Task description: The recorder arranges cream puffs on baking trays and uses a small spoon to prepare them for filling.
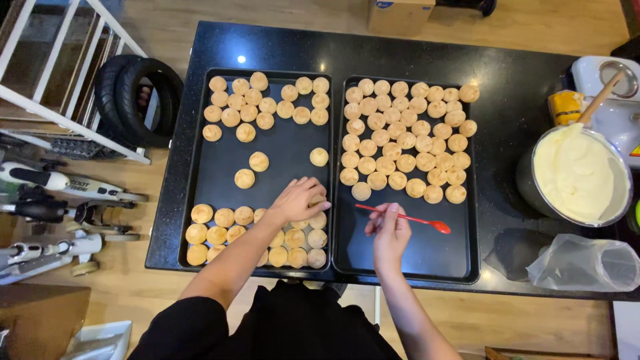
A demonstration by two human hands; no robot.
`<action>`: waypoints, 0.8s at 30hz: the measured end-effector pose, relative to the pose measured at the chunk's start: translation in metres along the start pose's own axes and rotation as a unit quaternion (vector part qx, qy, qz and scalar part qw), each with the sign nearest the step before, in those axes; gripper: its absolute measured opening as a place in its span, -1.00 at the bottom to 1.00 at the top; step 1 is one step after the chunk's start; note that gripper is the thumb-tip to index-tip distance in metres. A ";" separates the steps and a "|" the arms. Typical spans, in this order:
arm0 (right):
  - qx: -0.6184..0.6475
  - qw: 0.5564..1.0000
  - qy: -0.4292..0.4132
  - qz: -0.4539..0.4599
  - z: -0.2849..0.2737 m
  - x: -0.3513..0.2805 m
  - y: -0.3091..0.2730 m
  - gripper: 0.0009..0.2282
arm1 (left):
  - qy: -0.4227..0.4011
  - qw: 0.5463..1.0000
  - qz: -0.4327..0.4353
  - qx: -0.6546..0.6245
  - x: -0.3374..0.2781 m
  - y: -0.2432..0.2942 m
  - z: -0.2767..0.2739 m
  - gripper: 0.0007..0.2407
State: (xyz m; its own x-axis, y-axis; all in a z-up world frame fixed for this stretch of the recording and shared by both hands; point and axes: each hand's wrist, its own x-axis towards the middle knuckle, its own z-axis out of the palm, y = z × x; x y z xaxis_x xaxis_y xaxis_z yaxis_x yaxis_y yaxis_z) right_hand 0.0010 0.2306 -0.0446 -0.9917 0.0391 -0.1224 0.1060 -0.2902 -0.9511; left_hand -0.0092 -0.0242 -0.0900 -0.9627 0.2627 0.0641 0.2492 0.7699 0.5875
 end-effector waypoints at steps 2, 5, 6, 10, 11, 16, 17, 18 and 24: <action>-0.011 1.000 0.011 0.000 -0.013 0.003 0.002 -0.68 | 0.019 1.000 -0.005 0.013 -0.004 0.009 -0.007 -0.73; -0.032 0.999 0.023 -0.015 -0.024 0.008 -0.002 -0.68 | 0.142 0.985 -0.056 0.083 -0.006 -0.008 -0.012 -0.70; -0.045 0.998 0.031 -0.027 -0.027 0.010 -0.005 -0.68 | 0.238 0.957 -0.098 0.135 -0.005 -0.019 -0.012 -0.67; -0.016 0.999 0.029 -0.030 -0.036 0.015 -0.003 -0.68 | 0.332 0.871 -0.224 0.285 -0.007 -0.058 -0.041 -0.47; -0.022 0.999 0.039 -0.028 -0.036 0.016 -0.003 -0.68 | 0.315 0.874 -0.268 0.255 -0.008 -0.071 -0.042 -0.40; -0.046 0.997 0.060 -0.006 -0.037 0.013 -0.009 -0.67 | 0.287 0.878 -0.346 0.165 -0.004 -0.121 -0.050 -0.38; -0.048 0.997 0.066 -0.007 -0.038 0.012 -0.010 -0.67 | 0.288 0.853 -0.384 0.205 0.003 -0.126 -0.052 -0.41; -0.049 0.996 0.073 -0.008 -0.039 0.011 -0.011 -0.66 | 0.288 0.825 -0.421 0.243 0.009 -0.131 -0.054 -0.44; -0.084 0.992 0.092 -0.021 -0.046 0.006 -0.009 -0.65 | 0.301 0.875 -0.172 0.338 0.067 -0.126 -0.065 -0.32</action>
State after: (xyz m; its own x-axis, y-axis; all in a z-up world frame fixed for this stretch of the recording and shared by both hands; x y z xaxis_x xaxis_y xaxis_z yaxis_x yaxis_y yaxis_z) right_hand -0.0027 0.2777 -0.0502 -0.9671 0.2263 -0.1159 0.0901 -0.1216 -0.9885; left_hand -0.1123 -0.1412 -0.1075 -0.8232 -0.2492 0.5101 -0.2564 0.9648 0.0576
